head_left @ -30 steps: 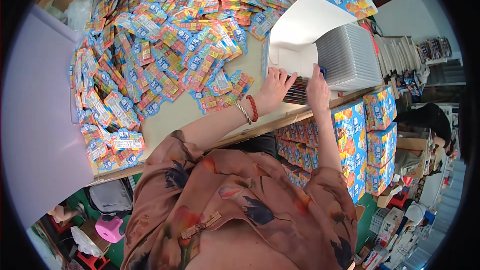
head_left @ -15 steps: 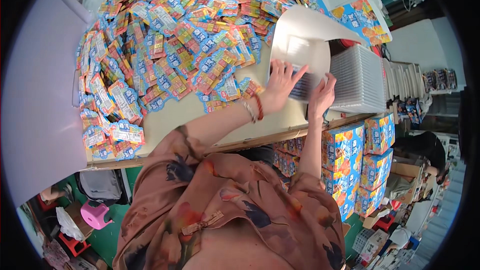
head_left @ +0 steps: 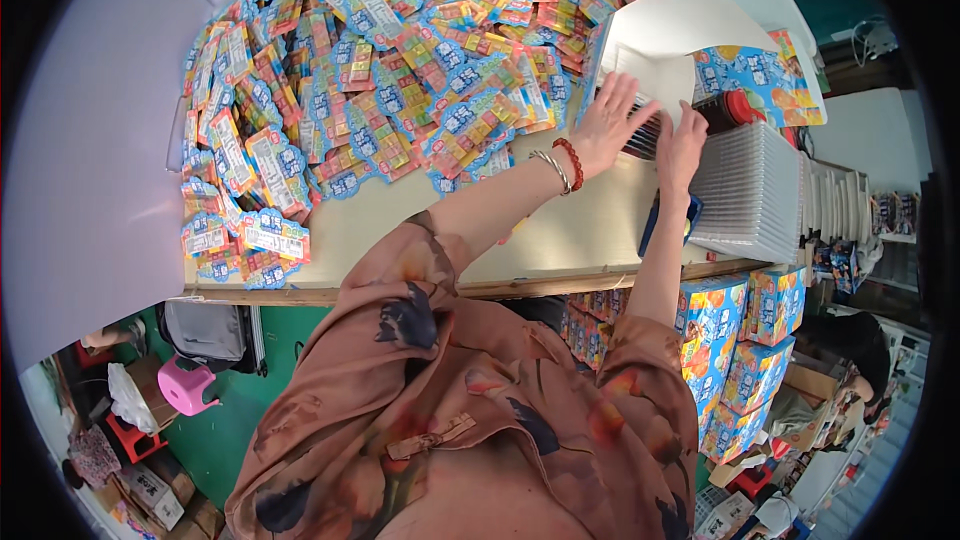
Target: Packing individual small snack packets into cardboard boxes.
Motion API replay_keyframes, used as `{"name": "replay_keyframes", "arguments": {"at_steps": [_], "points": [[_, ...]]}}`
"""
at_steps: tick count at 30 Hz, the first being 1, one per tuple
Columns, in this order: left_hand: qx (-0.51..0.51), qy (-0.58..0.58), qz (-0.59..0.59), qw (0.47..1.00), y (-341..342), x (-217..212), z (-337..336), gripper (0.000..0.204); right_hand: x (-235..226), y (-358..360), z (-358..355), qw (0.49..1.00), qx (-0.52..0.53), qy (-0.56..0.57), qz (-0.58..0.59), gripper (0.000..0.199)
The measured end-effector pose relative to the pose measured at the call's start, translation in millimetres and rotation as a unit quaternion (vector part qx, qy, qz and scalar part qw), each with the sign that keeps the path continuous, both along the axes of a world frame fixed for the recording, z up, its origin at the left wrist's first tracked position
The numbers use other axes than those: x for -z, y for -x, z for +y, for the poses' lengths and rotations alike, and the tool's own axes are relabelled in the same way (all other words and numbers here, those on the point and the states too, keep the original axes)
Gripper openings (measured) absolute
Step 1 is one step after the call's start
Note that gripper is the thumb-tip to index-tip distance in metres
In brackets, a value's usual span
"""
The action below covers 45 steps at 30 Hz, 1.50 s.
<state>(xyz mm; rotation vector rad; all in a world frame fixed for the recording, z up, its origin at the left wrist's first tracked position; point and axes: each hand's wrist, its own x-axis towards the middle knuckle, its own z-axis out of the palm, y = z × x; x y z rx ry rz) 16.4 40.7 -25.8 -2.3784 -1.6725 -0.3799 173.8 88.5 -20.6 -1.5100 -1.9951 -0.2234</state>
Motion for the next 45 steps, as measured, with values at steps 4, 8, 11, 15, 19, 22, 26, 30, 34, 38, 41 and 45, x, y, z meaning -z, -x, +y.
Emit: {"name": "replay_keyframes", "arguments": {"at_steps": [4, 8, 11, 15, 19, 22, 26, 30, 34, 38, 41, 45], "points": [[0.095, -0.045, -0.168, 0.98, 26, -21, -45, 0.091, -19, 7, -41, 0.994, -0.05, -0.052, 0.078, 0.029], [0.045, -0.059, -0.452, 0.889, 98, -2, -115, 0.048, -16, 30, -95, 0.982, -0.084, 0.017, 0.167, 0.014], [-0.137, 0.05, -0.6, 0.787, 161, 25, -169, 0.029, 11, 66, -131, 0.904, -0.155, 0.227, 0.328, 0.017], [-0.226, 0.089, -0.598, 0.764, 192, 40, -199, 0.025, 35, 127, -151, 0.875, -0.215, 0.269, 0.341, 0.017], [-0.241, 0.049, -0.415, 0.876, 169, 36, -175, 0.052, 44, 164, -127, 0.908, -0.177, 0.232, 0.302, 0.039], [-0.29, 0.069, -0.312, 0.902, 157, 28, -155, 0.072, 33, 177, -120, 0.923, -0.169, 0.242, 0.248, 0.067], [-0.311, 0.078, -0.29, 0.902, 148, 30, -148, 0.085, 50, 170, -108, 0.938, -0.204, 0.203, 0.195, 0.076], [-0.285, 0.044, -0.343, 0.894, 154, 44, -143, 0.078, 53, 165, -101, 0.917, -0.186, 0.248, 0.25, 0.073], [-0.256, 0.039, -0.393, 0.882, 167, 51, -135, 0.07, 58, 167, -85, 0.882, -0.177, 0.252, 0.357, 0.051], [-0.261, 0.075, -0.391, 0.879, 174, 40, -135, 0.064, 58, 170, -65, 0.872, -0.169, 0.31, 0.339, 0.03], [-0.243, 0.082, -0.432, 0.865, 181, 40, -134, 0.062, 49, 180, -60, 0.849, -0.192, 0.316, 0.377, 0.025], [-0.233, 0.068, -0.462, 0.853, 183, 44, -132, 0.061, 53, 168, -55, 0.842, -0.216, 0.281, 0.406, 0.022]]}}
